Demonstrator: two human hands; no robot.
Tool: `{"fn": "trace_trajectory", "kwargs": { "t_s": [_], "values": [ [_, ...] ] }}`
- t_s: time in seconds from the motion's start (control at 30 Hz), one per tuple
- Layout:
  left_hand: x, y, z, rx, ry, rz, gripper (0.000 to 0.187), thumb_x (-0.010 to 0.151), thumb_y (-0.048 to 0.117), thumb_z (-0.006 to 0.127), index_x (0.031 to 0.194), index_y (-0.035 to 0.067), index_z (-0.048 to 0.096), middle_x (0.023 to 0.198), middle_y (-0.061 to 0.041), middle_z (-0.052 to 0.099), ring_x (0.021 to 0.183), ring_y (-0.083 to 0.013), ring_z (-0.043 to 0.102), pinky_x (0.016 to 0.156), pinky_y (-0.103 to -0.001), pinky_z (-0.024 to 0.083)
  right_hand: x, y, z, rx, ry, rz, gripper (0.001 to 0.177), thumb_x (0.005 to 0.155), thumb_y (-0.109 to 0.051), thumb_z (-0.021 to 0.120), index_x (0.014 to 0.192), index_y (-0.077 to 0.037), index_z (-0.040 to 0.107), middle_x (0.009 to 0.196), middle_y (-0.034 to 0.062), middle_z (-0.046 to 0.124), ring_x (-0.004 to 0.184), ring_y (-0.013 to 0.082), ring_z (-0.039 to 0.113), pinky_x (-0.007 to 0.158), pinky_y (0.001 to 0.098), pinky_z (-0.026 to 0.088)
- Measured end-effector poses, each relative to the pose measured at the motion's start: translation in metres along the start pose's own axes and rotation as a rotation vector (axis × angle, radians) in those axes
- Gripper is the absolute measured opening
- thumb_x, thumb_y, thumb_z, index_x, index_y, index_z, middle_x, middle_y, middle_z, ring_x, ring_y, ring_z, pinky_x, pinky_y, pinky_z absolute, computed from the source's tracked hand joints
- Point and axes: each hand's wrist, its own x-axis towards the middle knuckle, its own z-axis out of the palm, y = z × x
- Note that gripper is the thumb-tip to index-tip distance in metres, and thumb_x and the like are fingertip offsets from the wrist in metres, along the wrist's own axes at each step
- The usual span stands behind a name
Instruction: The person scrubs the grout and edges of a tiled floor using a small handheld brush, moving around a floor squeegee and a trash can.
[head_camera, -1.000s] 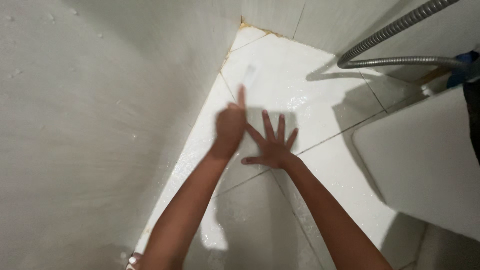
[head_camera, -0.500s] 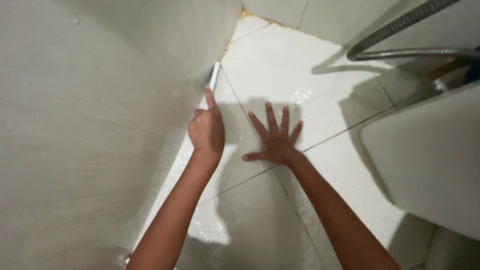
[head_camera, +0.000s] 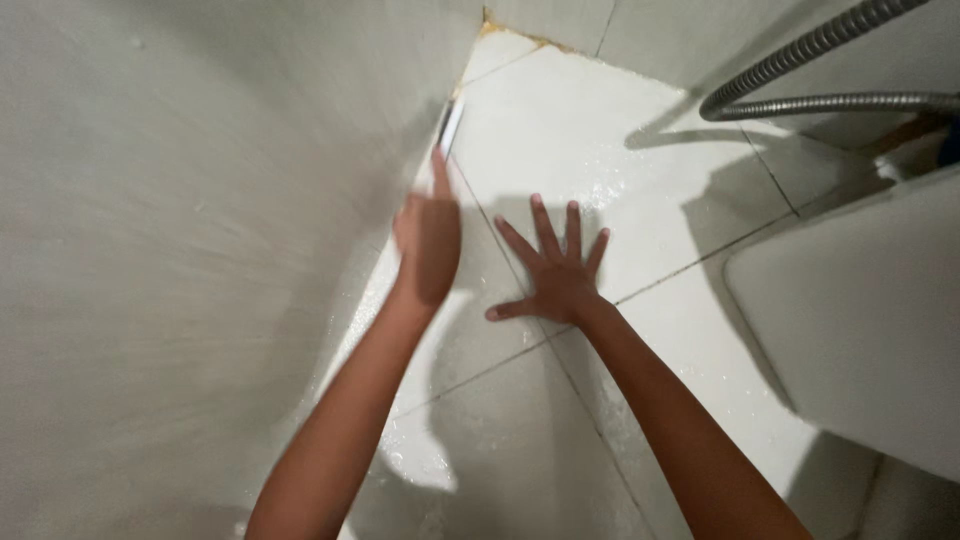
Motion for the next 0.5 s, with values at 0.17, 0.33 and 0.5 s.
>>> {"fn": "trace_trajectory", "kwargs": {
  "t_s": [0.17, 0.33, 0.5],
  "values": [
    [-0.072, -0.016, 0.000, -0.155, -0.088, -0.147, 0.081, 0.090, 0.002, 0.065, 0.160, 0.006, 0.025, 0.082, -0.024, 0.071, 0.047, -0.0190, 0.065, 0.031, -0.030, 0.051, 0.009, 0.000, -0.007, -0.016, 0.018, 0.015, 0.144, 0.044, -0.094, 0.072, 0.160, -0.051, -0.002, 0.168, 0.0084, -0.029, 0.146, 0.0481, -0.034, 0.104, 0.0866, -0.011],
    [0.062, -0.004, 0.011, -0.289, -0.104, -0.137, 0.085, 0.090, 0.005, 0.067, 0.161, 0.006, 0.019, 0.082, -0.019, 0.073, 0.062, -0.0236, 0.069, 0.046, -0.031, 0.054, 0.016, -0.002, -0.010, 0.000, -0.010, 0.013, 0.144, 0.044, -0.092, 0.073, 0.159, -0.052, -0.003, 0.167, 0.0089, -0.033, 0.145, 0.0487, -0.036, 0.100, 0.0886, -0.011],
    [0.092, 0.012, 0.013, -0.174, 0.080, -0.082, 0.072, 0.097, 0.011, 0.063, 0.158, 0.003, 0.027, 0.082, -0.017, 0.073, 0.060, -0.0236, 0.068, 0.043, -0.032, 0.052, 0.018, 0.000, -0.011, 0.014, -0.026, 0.008, 0.142, 0.046, -0.091, 0.073, 0.159, -0.052, -0.004, 0.166, 0.0090, -0.035, 0.143, 0.0477, -0.039, 0.100, 0.0885, -0.013]
  ]
}}
